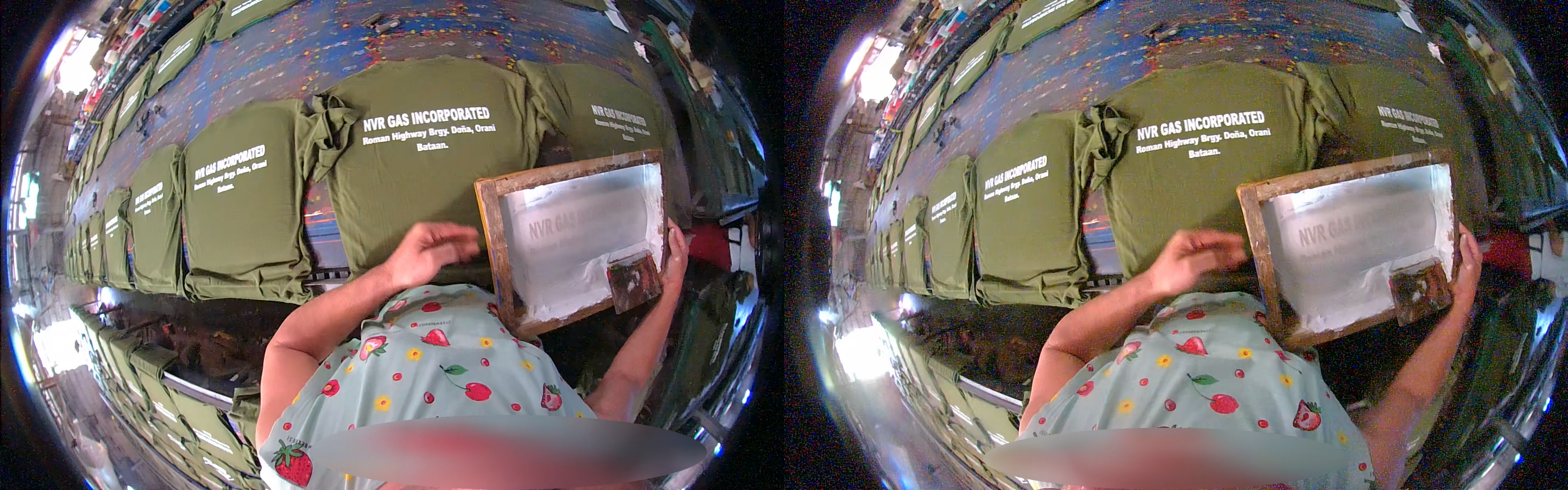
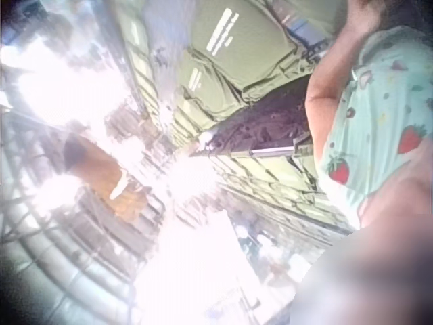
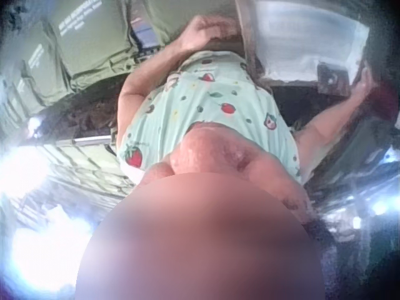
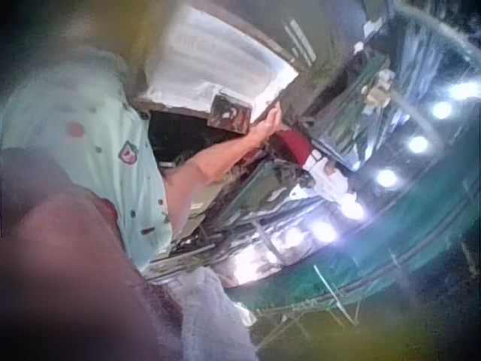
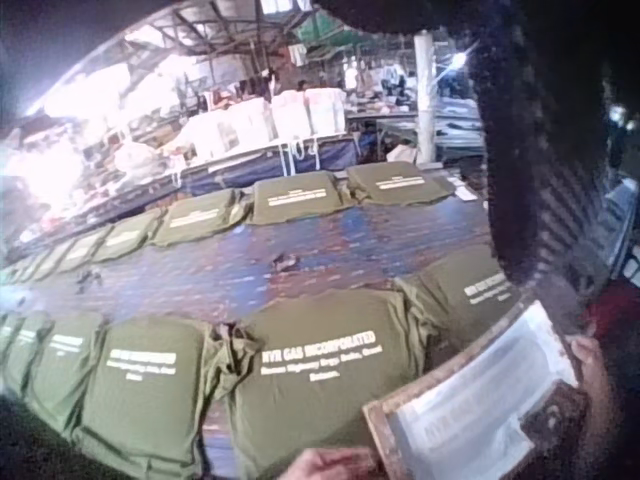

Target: The person holds a wooden screen printing frame with a white paste and uses a squeegee to spread the paste over the screen. The person repeatedly wipes the screen surface and occasionally touches nearby green fabric bundles labeled with company text.

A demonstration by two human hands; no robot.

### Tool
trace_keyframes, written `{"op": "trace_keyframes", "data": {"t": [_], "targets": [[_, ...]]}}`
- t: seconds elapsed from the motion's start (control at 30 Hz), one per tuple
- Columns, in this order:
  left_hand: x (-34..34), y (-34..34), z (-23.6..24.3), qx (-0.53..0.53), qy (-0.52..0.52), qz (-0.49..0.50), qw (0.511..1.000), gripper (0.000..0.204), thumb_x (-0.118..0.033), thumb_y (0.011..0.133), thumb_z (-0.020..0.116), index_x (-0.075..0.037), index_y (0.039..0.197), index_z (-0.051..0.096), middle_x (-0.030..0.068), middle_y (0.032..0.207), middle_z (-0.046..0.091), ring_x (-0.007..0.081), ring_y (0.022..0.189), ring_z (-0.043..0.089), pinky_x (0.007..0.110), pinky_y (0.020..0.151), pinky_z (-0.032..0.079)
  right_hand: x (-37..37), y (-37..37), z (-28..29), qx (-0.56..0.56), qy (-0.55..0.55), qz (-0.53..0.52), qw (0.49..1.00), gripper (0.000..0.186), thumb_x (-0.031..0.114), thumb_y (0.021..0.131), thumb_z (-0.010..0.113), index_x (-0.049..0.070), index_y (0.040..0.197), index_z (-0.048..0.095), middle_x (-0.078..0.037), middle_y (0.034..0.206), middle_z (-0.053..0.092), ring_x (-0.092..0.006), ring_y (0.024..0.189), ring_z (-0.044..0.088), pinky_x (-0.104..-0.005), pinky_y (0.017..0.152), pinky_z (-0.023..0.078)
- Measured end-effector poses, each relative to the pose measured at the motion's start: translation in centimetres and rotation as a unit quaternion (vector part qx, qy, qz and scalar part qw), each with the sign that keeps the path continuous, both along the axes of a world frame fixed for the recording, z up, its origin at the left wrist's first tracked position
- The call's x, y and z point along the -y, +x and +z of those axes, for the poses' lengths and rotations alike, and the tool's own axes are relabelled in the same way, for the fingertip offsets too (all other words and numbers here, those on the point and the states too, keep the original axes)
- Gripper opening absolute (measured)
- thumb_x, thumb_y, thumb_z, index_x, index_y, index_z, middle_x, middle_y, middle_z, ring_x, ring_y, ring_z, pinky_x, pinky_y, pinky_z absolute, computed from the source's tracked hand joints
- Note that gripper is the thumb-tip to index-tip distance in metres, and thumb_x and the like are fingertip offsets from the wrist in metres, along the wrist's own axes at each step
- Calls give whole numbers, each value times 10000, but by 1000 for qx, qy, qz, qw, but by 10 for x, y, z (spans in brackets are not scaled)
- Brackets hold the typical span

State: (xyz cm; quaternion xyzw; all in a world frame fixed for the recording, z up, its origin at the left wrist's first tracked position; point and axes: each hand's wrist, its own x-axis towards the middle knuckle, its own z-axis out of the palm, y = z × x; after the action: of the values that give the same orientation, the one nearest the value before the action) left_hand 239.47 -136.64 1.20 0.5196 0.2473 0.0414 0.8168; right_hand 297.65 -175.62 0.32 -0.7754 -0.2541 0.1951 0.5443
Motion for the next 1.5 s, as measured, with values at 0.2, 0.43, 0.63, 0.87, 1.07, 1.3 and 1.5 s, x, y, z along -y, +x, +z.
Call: {"op": "trace_keyframes", "data": {"t": [0.2,0.43,0.63,0.87,1.07,1.3,1.5], "targets": [[-119,17,-22,-1,648,150,747,795,-474,1132,533,59,1688,336,337,1630,505,531,1538,444,565,1306,326,-4,-18,17,-49,14,16,999,487,338,1137,645,-16,1469,678,-72,1405,709,-193,1280,651,-356,1144,479],[-224,2,-55,-221,655,199,695,902,-617,1116,504,94,1650,355,354,1398,659,531,1299,614,596,1151,448,-2,-46,34,-12,9,1,1000,436,286,1146,629,-23,1448,694,-76,1388,726,-182,1278,656,-345,1148,474],[-225,-40,-63,-308,714,171,605,1002,-718,1096,444,85,1687,336,313,1737,368,504,1593,363,607,1311,284,17,-59,31,-20,1,-51,999,440,269,1140,635,-41,1447,696,-79,1385,732,-183,1280,656,-340,1158,464],[-182,-11,-58,-276,758,20,591,1016,-762,1075,442,15,1720,334,260,1802,277,502,1672,206,614,1356,174,37,-69,25,-2,-19,-33,999,469,326,1114,661,-19,1427,715,-78,1386,740,-185,1274,659,-337,1165,453],[-178,7,-62,-288,771,25,568,1053,-787,1050,471,22,1712,342,263,1792,296,487,1672,218,626,1355,171,57,-66,8,-3,-8,-53,999,439,282,1124,647,-16,1439,713,-79,1383,743,-189,1282,660,-352,1173,458],[-174,77,-74,-287,774,4,564,1074,-801,1044,455,23,1719,320,229,1810,276,456,1684,206,600,1369,151,60,-42,-12,-6,-18,-62,998,433,274,1126,642,-21,1434,716,-83,1398,736,-188,1292,655,-353,1178,454],[-167,127,-85,-269,781,-19,564,1089,-824,1043,406,6,1738,290,231,1820,252,460,1688,192,620,1366,140,66,-32,-21,7,-25,-45,999,475,316,1129,629,-27,1448,704,-92,1400,736,-190,1291,653,-358,1180,450]]}}
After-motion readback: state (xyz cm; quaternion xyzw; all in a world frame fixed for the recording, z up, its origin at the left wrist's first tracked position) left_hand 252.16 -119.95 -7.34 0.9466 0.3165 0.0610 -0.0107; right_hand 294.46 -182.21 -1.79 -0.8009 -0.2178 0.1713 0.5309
